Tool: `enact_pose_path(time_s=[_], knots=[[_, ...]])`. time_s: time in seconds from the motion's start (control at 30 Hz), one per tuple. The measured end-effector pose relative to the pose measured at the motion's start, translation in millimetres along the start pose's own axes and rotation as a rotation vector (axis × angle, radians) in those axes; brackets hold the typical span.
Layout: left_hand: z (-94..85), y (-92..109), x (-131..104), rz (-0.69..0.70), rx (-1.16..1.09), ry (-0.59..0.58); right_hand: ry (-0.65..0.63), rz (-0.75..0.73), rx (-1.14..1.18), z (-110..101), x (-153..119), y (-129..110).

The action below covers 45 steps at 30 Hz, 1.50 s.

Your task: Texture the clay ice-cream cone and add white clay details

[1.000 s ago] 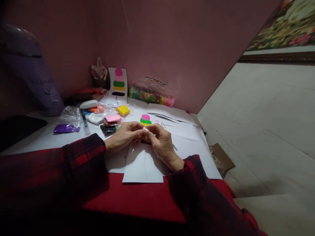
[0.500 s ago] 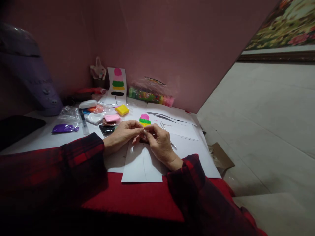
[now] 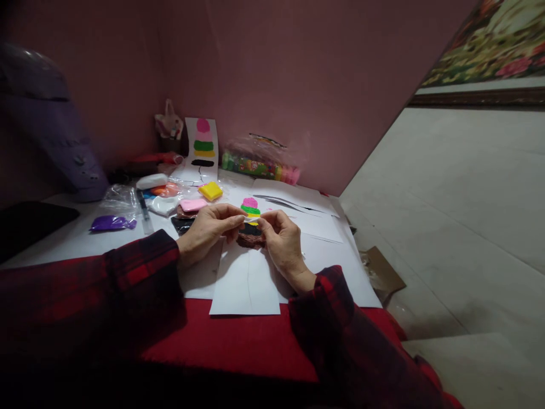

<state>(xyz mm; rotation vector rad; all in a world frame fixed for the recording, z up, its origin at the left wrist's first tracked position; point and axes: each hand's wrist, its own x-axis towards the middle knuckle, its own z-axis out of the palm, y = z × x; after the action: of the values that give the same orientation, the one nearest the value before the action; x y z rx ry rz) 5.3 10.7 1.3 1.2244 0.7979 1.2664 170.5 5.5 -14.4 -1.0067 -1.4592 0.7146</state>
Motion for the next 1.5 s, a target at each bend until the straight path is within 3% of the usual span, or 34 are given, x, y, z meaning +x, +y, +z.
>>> enact_pose_path(time_s=[0.23,0.6,0.87,1.2,1.5], knots=[[0.3,0.1,-2.8,-0.045,0.041,-0.200,-0.211,-0.080,-0.030,-0.5,-6.8,2.7],[-1.1,-1.9,-2.2,-0.027,0.105,-0.150,-0.164,-0.140,-0.121,-1.6,-7.4,3.6],[-1.0,-0.2,-1.7,-0.030,0.102,-0.182,-0.152,-0.168,-0.176,-0.9,-7.5,0.9],[4.0,3.2,-3.6,-0.032,0.113,-0.095,-0.161,-0.195,-0.193,-0.6,-8.3,-1.8],[2.9,3.4,-1.6,0.023,0.035,0.077,0.007,-0.128,-0.181,-0.4,-3.9,1.2]])
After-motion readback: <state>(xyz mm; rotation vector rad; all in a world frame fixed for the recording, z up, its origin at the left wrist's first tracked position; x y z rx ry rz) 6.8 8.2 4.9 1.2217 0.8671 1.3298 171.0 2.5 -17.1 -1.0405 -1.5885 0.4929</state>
